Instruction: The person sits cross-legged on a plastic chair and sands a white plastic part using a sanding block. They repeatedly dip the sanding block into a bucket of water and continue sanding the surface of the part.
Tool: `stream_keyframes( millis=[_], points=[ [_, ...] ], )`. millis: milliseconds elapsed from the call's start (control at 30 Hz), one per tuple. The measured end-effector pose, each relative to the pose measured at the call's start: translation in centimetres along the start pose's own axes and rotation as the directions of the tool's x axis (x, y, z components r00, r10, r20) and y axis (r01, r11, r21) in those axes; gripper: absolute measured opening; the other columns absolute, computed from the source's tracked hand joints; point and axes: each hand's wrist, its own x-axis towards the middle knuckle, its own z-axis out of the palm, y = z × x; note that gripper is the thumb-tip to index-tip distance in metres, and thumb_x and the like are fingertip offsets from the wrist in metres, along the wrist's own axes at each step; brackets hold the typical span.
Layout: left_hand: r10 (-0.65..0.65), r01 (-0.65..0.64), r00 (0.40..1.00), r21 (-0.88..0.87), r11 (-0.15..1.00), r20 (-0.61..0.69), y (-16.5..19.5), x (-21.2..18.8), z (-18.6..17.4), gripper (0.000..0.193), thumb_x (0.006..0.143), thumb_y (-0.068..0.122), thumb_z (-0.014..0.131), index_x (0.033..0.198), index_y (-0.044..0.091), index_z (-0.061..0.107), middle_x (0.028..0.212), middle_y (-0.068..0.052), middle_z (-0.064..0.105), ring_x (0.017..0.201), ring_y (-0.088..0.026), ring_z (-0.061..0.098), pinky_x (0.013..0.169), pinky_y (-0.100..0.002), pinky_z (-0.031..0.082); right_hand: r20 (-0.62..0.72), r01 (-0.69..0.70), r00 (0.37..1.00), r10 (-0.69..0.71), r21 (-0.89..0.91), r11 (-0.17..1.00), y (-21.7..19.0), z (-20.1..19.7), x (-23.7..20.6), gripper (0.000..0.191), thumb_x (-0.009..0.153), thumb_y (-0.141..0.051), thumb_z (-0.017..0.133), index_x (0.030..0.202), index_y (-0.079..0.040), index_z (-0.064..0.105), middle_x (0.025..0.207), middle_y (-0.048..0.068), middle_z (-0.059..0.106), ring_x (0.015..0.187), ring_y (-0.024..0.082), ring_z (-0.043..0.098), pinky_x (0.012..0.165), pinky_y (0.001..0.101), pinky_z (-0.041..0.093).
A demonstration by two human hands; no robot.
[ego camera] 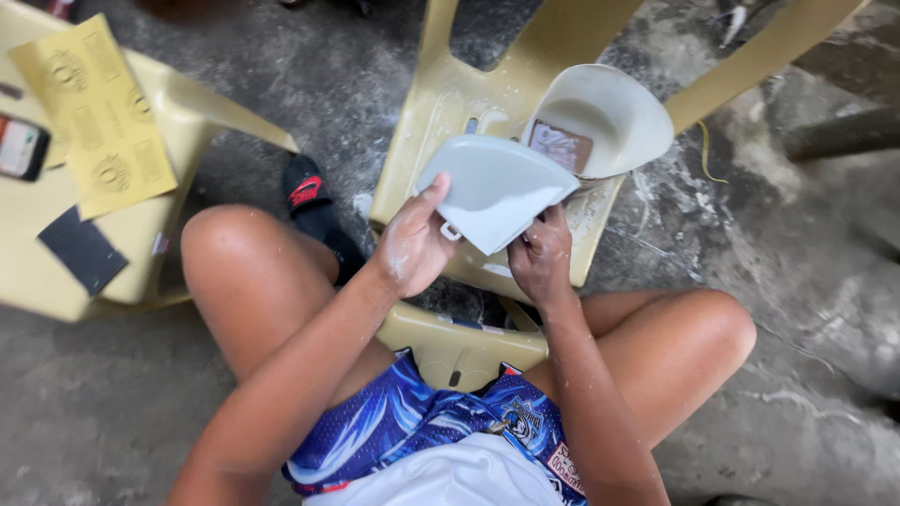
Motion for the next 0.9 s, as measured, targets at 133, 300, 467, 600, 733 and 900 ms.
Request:
stream_keyframes(
  millis=[133, 300, 467, 600, 733, 900],
  points=[
    [0.102, -0.103, 0.993, -0.011, 0.995, -0.066, 1.2, 0.9, -0.3, 0.043, 0.102, 0.031, 0.056, 0.134, 0.002, 0.056, 0.126, -0.010, 0.067, 0.116, -0.023, 0.066, 0.103, -0.044, 0.052, -0.266, -0.007, 0.964, 0.019, 0.043, 0.999, -0.5, -1.9, 0.6, 0.025, 0.110, -0.025, 0.056, 0.099, -0.004, 0.063, 0.116, 0.019, 0.070, 0.110, 0.030, 0.069, 0.097, 0.0431, 0.057],
    [0.171, -0.171, 0.985, -0.001, 0.985, -0.003, 2.0, 2.9, -0.4, 0.040, 0.104, 0.025, 0.061, 0.136, 0.001, 0.056, 0.128, -0.012, 0.065, 0.122, -0.027, 0.064, 0.111, -0.050, 0.051, -0.292, -0.259, 0.941, 0.172, -0.291, 0.921, 1.8, -6.8, 7.7, 0.026, 0.112, -0.021, 0.060, 0.101, 0.002, 0.066, 0.100, 0.021, 0.070, 0.092, 0.036, 0.068, 0.083, 0.0455, 0.054],
    [0.112, -0.106, 0.993, -0.113, 0.988, 0.047, 2.6, 4.6, 0.0, 0.048, 0.104, 0.039, 0.056, 0.136, 0.004, 0.056, 0.130, -0.013, 0.065, 0.123, -0.028, 0.064, 0.111, -0.049, 0.051, 0.342, -0.122, 0.827, 0.446, -0.666, 0.736, 3.9, -5.0, 15.3, 0.041, 0.101, -0.036, 0.066, 0.095, 0.003, 0.073, 0.102, 0.029, 0.069, 0.096, 0.046, 0.065, 0.083, 0.0539, 0.050],
    [0.047, -0.025, 0.993, -0.204, 0.979, 0.104, 3.6, 5.2, 0.8, 0.073, 0.102, 0.061, 0.046, 0.134, -0.004, 0.058, 0.127, -0.020, 0.067, 0.119, -0.034, 0.066, 0.108, -0.051, 0.052, 0.575, -0.129, 0.426, 0.699, -0.726, 0.676, 4.2, -3.2, 17.3, 0.044, 0.097, -0.039, 0.063, 0.101, 0.003, 0.075, 0.108, 0.027, 0.074, 0.099, 0.043, 0.069, 0.089, 0.0501, 0.054],
    [0.013, 0.021, 0.992, -0.273, 0.962, 0.124, 4.2, 5.3, 1.2, 0.074, 0.103, 0.063, 0.047, 0.135, -0.003, 0.057, 0.129, -0.021, 0.066, 0.122, -0.036, 0.064, 0.111, -0.051, 0.050, 0.522, -0.193, 0.427, 0.738, -0.745, 0.638, 5.0, -3.2, 17.4, 0.048, 0.091, -0.039, 0.065, 0.102, 0.007, 0.073, 0.109, 0.028, 0.072, 0.102, 0.043, 0.069, 0.089, 0.0495, 0.054],
    [0.004, 0.042, 0.989, -0.314, 0.949, 0.145, 4.3, 5.6, 0.7, 0.065, 0.102, 0.053, 0.050, 0.136, -0.001, 0.057, 0.133, -0.021, 0.064, 0.125, -0.037, 0.062, 0.114, -0.054, 0.047, 0.421, -0.154, 0.703, 0.573, -0.697, 0.701, 5.6, -2.9, 16.9, 0.045, 0.084, -0.033, 0.073, 0.106, 0.007, 0.072, 0.108, 0.031, 0.070, 0.102, 0.045, 0.067, 0.091, 0.0468, 0.052]
  ],
)
